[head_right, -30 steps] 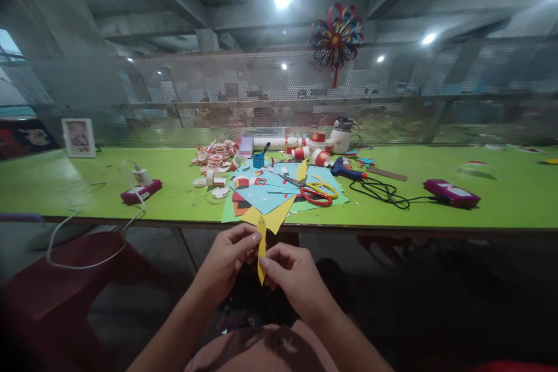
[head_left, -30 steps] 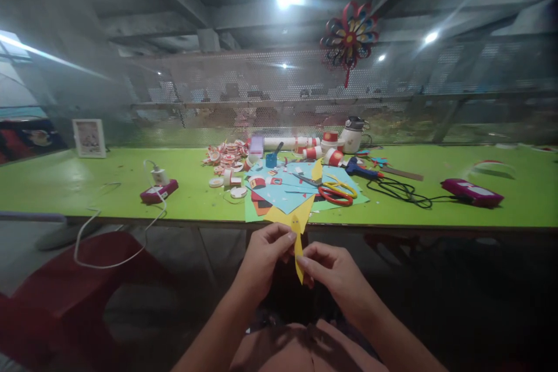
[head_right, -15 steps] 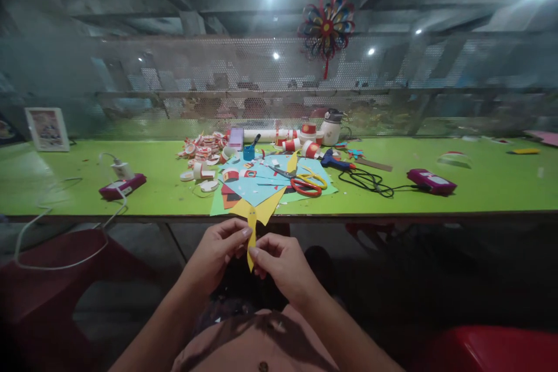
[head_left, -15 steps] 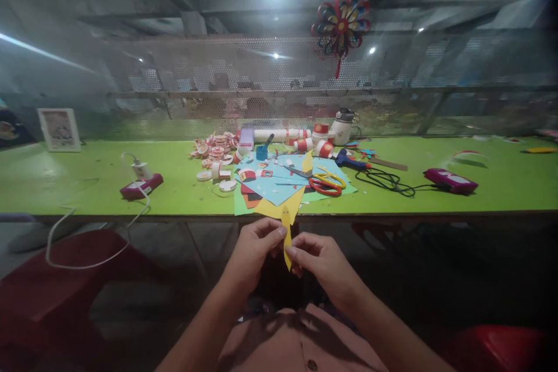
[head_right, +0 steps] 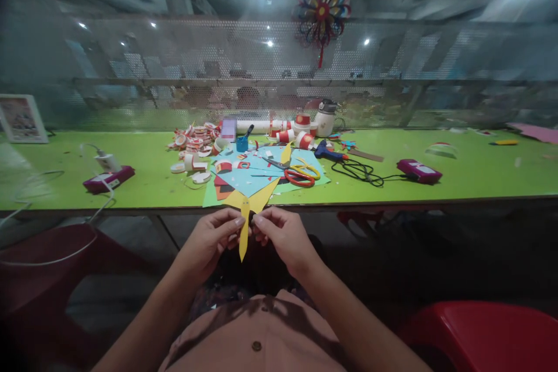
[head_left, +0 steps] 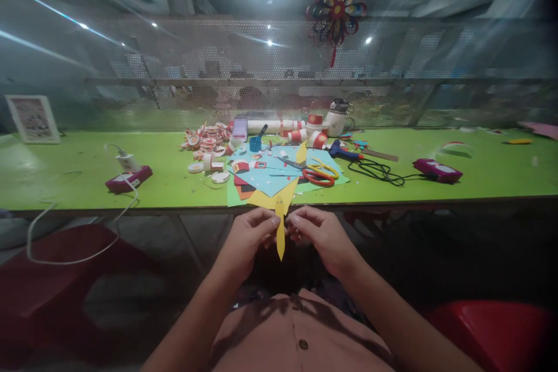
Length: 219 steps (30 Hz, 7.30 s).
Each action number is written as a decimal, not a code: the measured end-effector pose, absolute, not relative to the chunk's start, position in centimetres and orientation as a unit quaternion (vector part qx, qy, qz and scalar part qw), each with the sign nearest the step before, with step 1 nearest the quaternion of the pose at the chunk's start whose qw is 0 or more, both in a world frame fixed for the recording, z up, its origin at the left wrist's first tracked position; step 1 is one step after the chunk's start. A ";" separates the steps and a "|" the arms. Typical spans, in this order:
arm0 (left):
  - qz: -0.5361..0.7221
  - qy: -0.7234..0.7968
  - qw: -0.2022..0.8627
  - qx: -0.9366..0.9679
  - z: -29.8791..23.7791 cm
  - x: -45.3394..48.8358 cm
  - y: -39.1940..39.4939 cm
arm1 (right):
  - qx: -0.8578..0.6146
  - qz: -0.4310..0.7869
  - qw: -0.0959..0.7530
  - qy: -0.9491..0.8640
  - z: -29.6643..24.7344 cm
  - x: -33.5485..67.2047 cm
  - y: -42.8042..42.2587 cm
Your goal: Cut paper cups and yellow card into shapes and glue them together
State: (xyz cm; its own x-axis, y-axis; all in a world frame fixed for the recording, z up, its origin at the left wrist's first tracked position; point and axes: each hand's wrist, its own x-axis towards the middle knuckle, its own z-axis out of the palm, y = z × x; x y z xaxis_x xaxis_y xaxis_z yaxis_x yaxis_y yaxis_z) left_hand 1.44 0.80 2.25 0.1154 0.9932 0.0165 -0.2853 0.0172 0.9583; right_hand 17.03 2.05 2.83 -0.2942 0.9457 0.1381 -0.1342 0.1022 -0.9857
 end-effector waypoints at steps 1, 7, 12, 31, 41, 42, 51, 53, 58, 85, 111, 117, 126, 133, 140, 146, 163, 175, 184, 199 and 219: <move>0.535 0.395 0.595 0.451 2.3 1.5 0.7 | -0.354 0.567 0.478 -0.570 3.0 17.0 2.2; 0.523 0.394 0.603 0.455 2.4 1.7 0.5 | -0.346 0.557 0.482 -0.581 3.6 16.7 2.5; 0.525 0.397 0.591 0.466 2.3 1.9 0.5 | -0.350 0.553 0.482 -0.582 3.5 16.6 2.6; 0.512 0.396 0.579 0.495 1.6 2.3 0.2 | -0.359 0.547 0.480 -0.584 3.3 16.8 2.7; 0.507 0.392 0.589 0.492 1.1 2.3 0.4 | -0.360 0.552 0.472 -0.587 3.2 17.1 3.0; 0.507 0.390 0.590 0.493 1.0 2.3 0.3 | -0.360 0.552 0.472 -0.586 3.1 17.1 3.0; 0.475 0.404 0.632 0.460 -0.1 2.6 -0.3 | -0.356 0.552 0.489 -0.574 2.3 17.3 4.1; 0.471 0.409 0.635 0.456 0.0 2.6 -0.4 | -0.350 0.558 0.488 -0.572 2.2 17.3 4.2; 0.467 0.412 0.641 0.448 0.1 2.5 -0.5 | -0.339 0.569 0.493 -0.565 2.1 17.2 4.4; 0.476 0.404 0.611 0.486 -0.1 1.4 2.3 | -0.324 0.631 0.431 -0.558 1.1 16.1 6.2; 0.461 0.413 0.605 0.500 6.2 0.4 9.5 | -0.375 0.544 0.358 -0.660 8.3 15.8 13.5; 0.447 0.439 0.589 0.511 6.5 -0.2 11.6 | -0.373 0.521 0.357 -0.679 8.4 15.4 15.4; 0.582 0.448 0.500 0.459 9.2 -4.8 17.8 | -0.446 0.288 0.309 -0.789 7.7 15.4 23.6; 0.651 0.453 0.463 0.396 9.1 -6.4 21.9 | -0.398 0.069 0.149 -0.902 6.9 10.4 31.3; 0.658 0.442 0.527 0.307 7.7 -6.3 22.6 | -0.326 -0.061 0.020 -0.943 5.1 7.2 33.4; 0.668 0.410 0.547 0.295 6.8 -6.5 22.7 | -0.325 -0.137 0.049 -0.935 4.5 7.9 33.5; 0.566 0.463 0.562 0.386 6.1 -1.1 21.5 | -0.302 -0.160 0.216 -0.915 5.4 15.0 25.0; 0.536 0.480 0.544 0.431 5.7 -0.7 22.5 | -0.391 0.109 0.340 -0.848 4.6 15.5 24.8; 0.593 0.484 0.510 0.391 6.0 -1.6 22.6 | -0.451 0.180 0.332 -0.809 5.9 15.7 27.6; 0.839 0.366 0.315 0.251 8.6 -8.8 25.6 | -0.393 0.004 0.074 -0.917 6.2 1.0 34.5; 0.535 0.477 0.377 0.587 9.9 -6.4 22.6 | -0.234 0.229 0.114 -0.938 16.3 10.0 29.8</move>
State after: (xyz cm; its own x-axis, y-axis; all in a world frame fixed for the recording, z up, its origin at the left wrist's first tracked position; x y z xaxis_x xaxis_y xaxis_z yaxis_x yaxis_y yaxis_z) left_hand -6.42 22.60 9.86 -0.0267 0.9631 0.2677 0.1555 -0.2606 0.9529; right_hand 10.01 29.82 16.33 -0.8648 0.4907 0.1066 0.3866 0.7862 -0.4821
